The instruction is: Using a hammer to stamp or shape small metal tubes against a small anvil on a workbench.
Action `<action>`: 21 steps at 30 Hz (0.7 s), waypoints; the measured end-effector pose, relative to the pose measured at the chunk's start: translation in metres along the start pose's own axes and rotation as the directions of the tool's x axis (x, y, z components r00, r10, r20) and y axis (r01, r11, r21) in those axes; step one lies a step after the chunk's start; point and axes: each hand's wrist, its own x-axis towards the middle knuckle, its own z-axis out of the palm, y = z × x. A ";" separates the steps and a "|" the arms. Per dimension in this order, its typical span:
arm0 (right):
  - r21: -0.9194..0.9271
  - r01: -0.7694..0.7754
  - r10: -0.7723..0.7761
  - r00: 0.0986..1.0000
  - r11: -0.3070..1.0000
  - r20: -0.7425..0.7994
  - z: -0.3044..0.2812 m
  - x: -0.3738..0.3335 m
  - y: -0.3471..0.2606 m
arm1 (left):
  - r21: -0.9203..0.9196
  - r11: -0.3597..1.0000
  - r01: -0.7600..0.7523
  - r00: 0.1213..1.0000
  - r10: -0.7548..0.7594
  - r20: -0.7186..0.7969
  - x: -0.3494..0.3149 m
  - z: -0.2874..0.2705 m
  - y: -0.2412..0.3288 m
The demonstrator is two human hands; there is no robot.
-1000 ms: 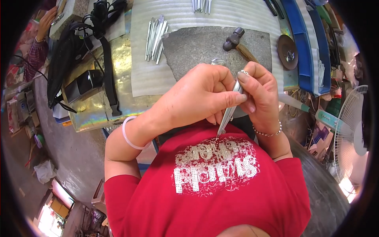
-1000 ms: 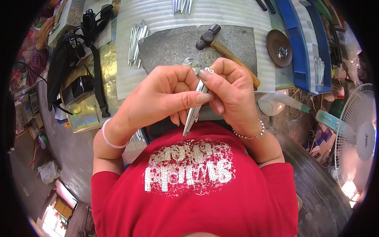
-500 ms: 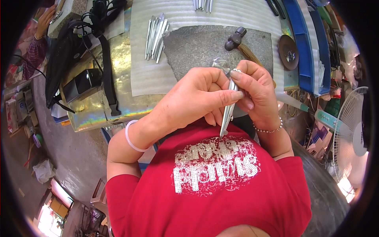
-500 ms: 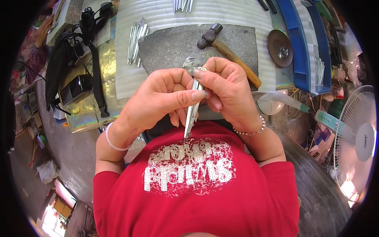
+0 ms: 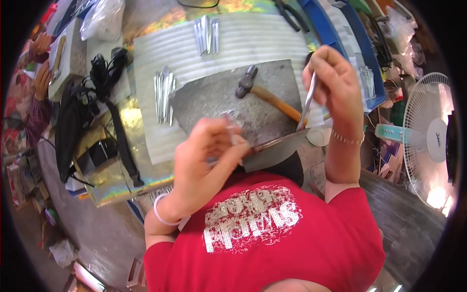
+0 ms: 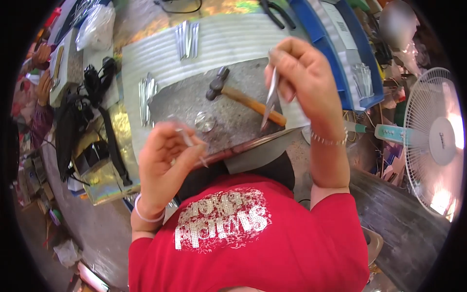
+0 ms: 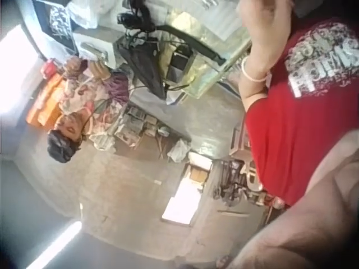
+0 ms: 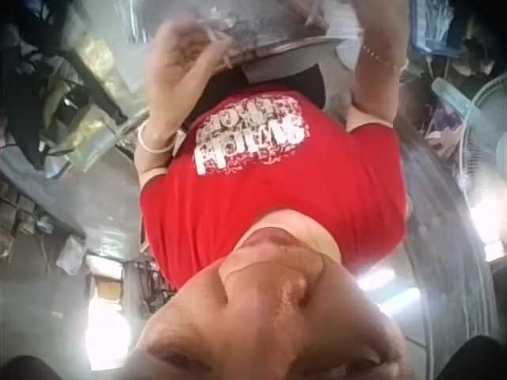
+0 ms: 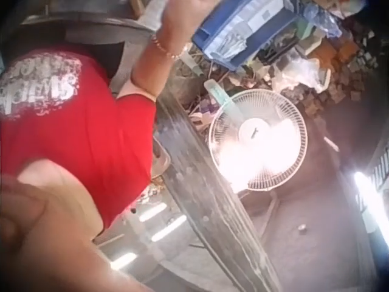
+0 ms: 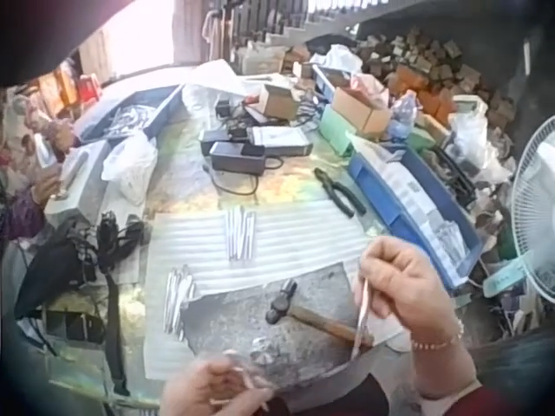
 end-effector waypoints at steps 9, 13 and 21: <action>-0.749 -0.027 -0.062 0.994 0.662 -0.090 -0.073 0.111 0.065 | 0.394 0.911 -0.125 0.950 0.224 -0.217 -0.011 -0.008 -0.036; -0.851 0.010 -0.130 0.989 0.526 -0.068 -0.084 0.146 0.098 | 0.521 0.847 -0.108 0.960 0.225 -0.168 -0.008 -0.004 -0.034; -0.739 0.155 -0.209 0.978 0.656 0.019 -0.031 0.058 0.038 | 0.351 0.931 0.098 0.971 -0.013 -0.237 -0.005 -0.012 -0.035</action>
